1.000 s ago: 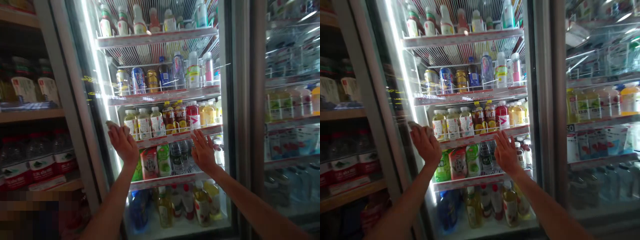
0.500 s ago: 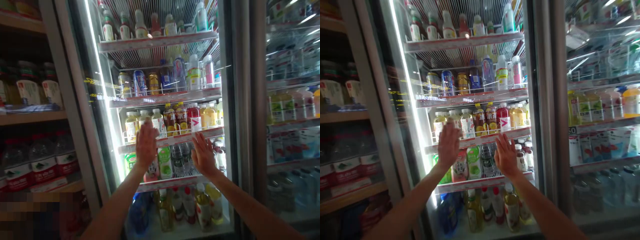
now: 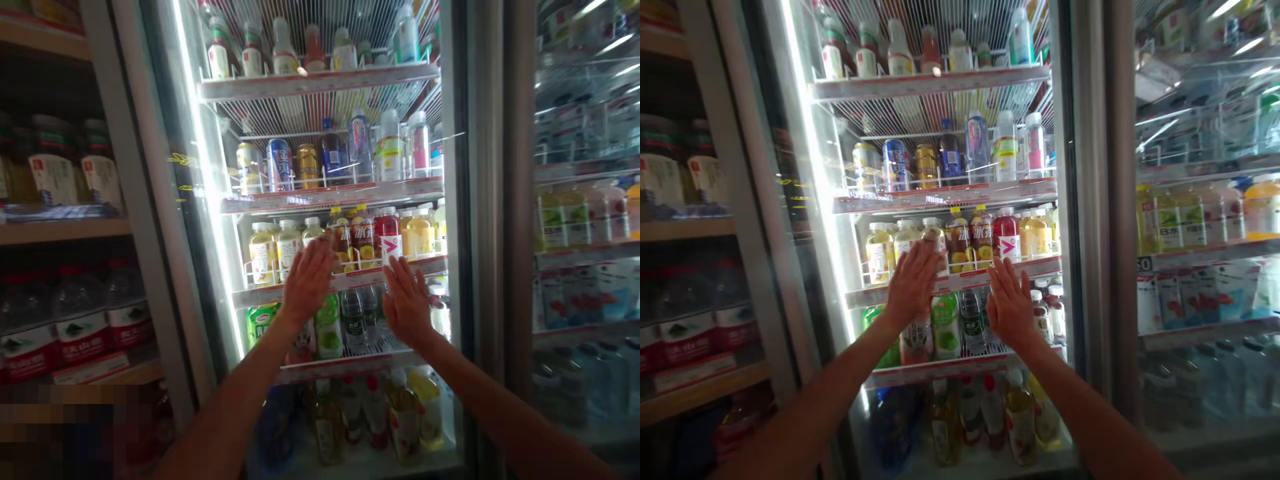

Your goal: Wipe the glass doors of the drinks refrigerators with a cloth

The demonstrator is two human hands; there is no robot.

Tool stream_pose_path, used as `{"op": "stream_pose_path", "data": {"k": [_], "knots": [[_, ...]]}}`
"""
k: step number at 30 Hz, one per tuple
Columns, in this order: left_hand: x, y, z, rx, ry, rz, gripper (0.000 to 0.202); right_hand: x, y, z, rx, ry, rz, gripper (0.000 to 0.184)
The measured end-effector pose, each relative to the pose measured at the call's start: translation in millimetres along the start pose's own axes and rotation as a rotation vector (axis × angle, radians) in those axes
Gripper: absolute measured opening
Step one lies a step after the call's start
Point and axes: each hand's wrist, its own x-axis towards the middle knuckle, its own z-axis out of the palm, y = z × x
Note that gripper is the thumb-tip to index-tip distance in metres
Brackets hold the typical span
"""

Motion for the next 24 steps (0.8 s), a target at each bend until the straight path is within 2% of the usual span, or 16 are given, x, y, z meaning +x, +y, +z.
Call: {"op": "stream_pose_path", "data": {"k": [3,4,5,6,9,10,11,15,16,18,21,22,24], "knots": [[6,-23,-5.5,0.048,0.248,-0.356,0.049,1,7,-3,-0.007,0.005,0.026,0.07],[8,-25,-5.4,0.053,0.302,-0.427,0.05,2,9,-3,-0.011,0.007,0.033,0.07],[10,-22,-4.1,0.051,0.309,-0.435,0.05,3,9,-2,-0.015,0.007,0.039,0.07],[10,-16,-2.0,0.042,0.271,-0.372,0.049,6,9,-1,-0.018,0.006,0.039,0.07],[8,5,3.5,0.013,0.057,-0.041,0.047,16,3,2,-0.02,0.028,0.022,0.07],[7,7,3.5,0.013,0.024,0.005,0.047,18,2,2,-0.02,0.038,0.018,0.069],[8,5,2.5,0.019,0.033,-0.016,0.047,20,1,2,-0.019,0.045,0.013,0.069],[14,-15,-3.8,0.056,0.245,-0.386,0.048,20,6,1,-0.02,0.037,0.017,0.068],[16,-16,-3.8,0.048,0.244,-0.4,0.049,19,7,1,-0.02,0.034,0.02,0.068],[16,-8,-1.2,0.011,0.14,-0.275,0.051,16,6,2,-0.012,0.032,0.019,0.069],[14,17,5.2,-0.021,-0.037,-0.024,0.052,17,-2,3,0.039,0.043,-0.008,0.068],[14,25,7.1,-0.021,-0.054,-0.007,0.052,20,-7,3,0.076,0.045,-0.028,0.067],[17,36,10.2,-0.028,-0.023,-0.084,0.056,30,-17,2,0.186,0.056,-0.091,0.064]]}}
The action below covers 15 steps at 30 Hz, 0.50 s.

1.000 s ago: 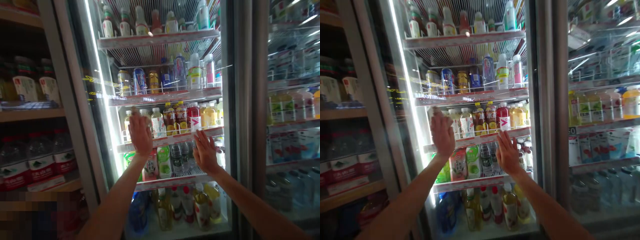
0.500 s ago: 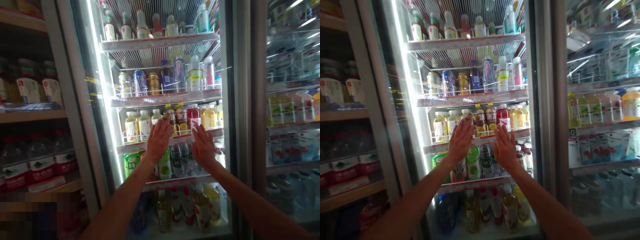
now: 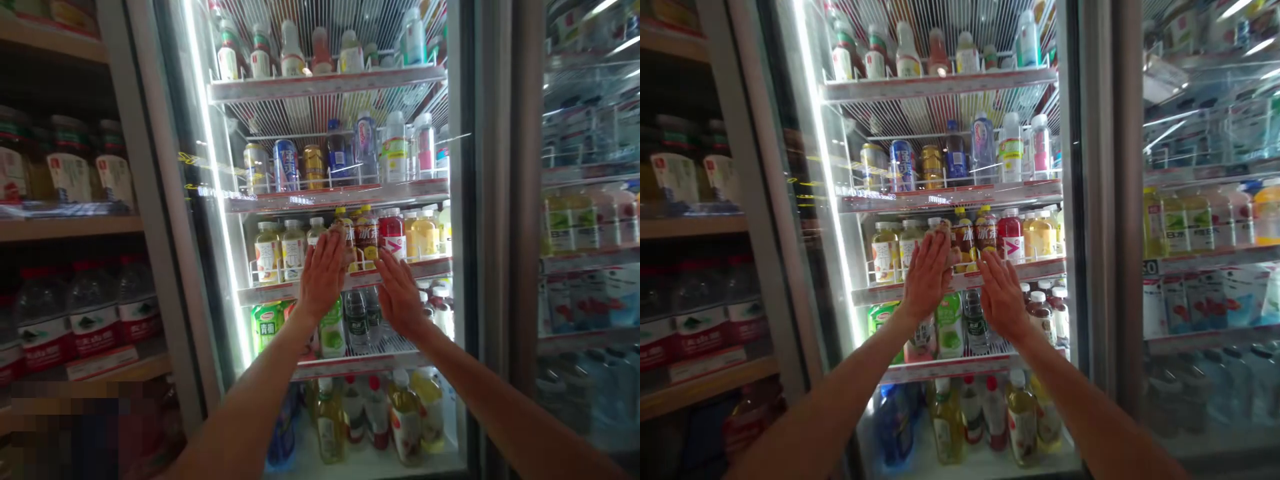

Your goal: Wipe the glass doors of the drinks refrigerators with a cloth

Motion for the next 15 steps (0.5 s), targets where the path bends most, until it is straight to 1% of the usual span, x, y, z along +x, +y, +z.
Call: {"op": "stream_pose_path", "data": {"k": [2,3,4,6,8,9,11,13,14,15], "knots": [[2,4,1.3,-0.042,0.06,-0.105,0.059,16,-11,4,0.143,0.006,-0.063,0.06],[1,3,0.7,-0.068,0.076,-0.137,0.059,26,-16,8,0.211,0.002,-0.081,0.058],[-2,0,-0.8,-0.091,0.082,-0.155,0.059,35,-23,12,0.265,-0.006,-0.086,0.056],[-18,-10,-6.8,-0.095,0.076,-0.199,0.062,52,-36,26,0.303,-0.032,-0.062,0.052],[-43,-23,-14.9,-0.037,0.068,-0.271,0.073,64,-51,43,0.233,-0.056,-0.028,0.048],[-56,-30,-18.6,0.015,0.071,-0.308,0.075,67,-58,52,0.171,-0.064,-0.013,0.046],[-78,-41,-23.9,0.079,0.022,-0.303,0.07,71,-66,66,0.047,-0.07,-0.003,0.044],[-89,-46,-25.8,0.118,-0.001,-0.281,0.066,67,-62,69,-0.049,-0.05,-0.015,0.042],[-91,-46,-25.8,0.132,0.003,-0.273,0.066,61,-53,65,-0.088,-0.027,-0.02,0.041],[-91,-44,-25.2,0.145,0.011,-0.266,0.066,53,-39,57,-0.125,0.0,-0.017,0.04]]}}
